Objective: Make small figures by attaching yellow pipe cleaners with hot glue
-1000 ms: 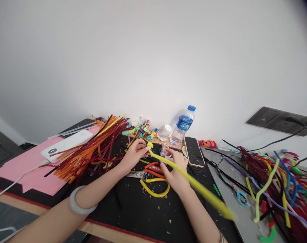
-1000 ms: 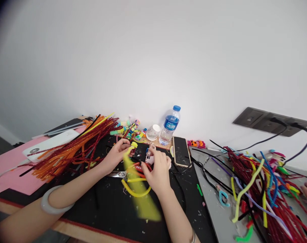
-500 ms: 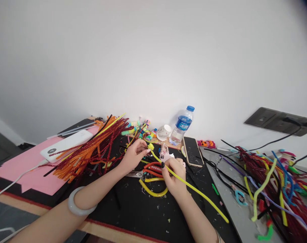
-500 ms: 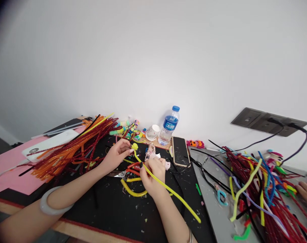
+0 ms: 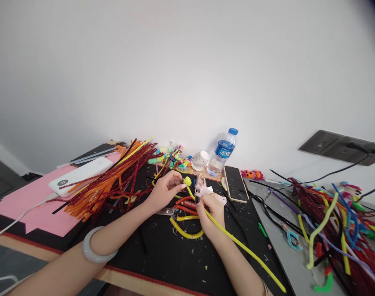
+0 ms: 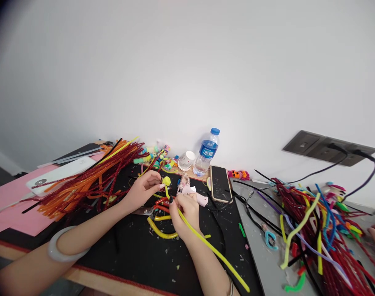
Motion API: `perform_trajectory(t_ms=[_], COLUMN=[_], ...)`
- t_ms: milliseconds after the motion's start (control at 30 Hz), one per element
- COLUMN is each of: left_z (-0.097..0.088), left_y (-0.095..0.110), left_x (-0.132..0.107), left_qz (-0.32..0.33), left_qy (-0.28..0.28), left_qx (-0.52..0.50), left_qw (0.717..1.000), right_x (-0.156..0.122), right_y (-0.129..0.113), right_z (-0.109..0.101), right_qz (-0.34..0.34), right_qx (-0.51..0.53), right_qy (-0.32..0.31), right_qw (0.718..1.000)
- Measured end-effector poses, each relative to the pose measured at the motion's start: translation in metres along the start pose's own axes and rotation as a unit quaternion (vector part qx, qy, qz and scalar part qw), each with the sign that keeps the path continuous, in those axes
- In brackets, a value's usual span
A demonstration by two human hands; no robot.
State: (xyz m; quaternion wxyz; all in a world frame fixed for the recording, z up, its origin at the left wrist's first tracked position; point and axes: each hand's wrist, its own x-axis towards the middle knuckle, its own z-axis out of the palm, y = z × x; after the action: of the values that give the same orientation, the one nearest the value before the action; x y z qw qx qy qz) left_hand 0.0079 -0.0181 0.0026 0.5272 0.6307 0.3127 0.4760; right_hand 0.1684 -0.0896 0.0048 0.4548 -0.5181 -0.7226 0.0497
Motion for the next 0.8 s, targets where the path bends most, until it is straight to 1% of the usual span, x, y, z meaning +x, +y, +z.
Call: perform_trajectory(t_ms=[100,233,433,633,800], left_z=[-0.0004,-0.0018,-0.0021,-0.0035,-0.0042], left_y=[-0.0008,-0.0016,0.0013,0.0008,0.0013], left_x=[0.0021,0.0042,0.0022,0.0006,-0.0004], left_qz=[-0.019,-0.047,-0.112,-0.155,-0.191], left_qy=[-0.014,-0.017,-0.040,-0.065,-0.075], left_qx=[-0.061,-0.131,-0.232,-0.300,-0.332], left_qw=[0.998,0.990,0.965,0.939,0.921], right_x=[-0.0006,-0.0011,-0.0008,0.0008,0.0011], right_y=[0.0026,0.0071,0.0101,0.0068,0.0073], right_z=[0.0009,0.0023,0.0030,0.0017,0.0021], right_qz=[0.019,0.044,0.090,0.105,0.107], right_qx=[0.011,0.009,0.006,0.002,-0.007], right_qy=[-0.001,0.012,0.019,0.035,0.034], right_qw=[1.000,0.999,0.996,0.994,0.994])
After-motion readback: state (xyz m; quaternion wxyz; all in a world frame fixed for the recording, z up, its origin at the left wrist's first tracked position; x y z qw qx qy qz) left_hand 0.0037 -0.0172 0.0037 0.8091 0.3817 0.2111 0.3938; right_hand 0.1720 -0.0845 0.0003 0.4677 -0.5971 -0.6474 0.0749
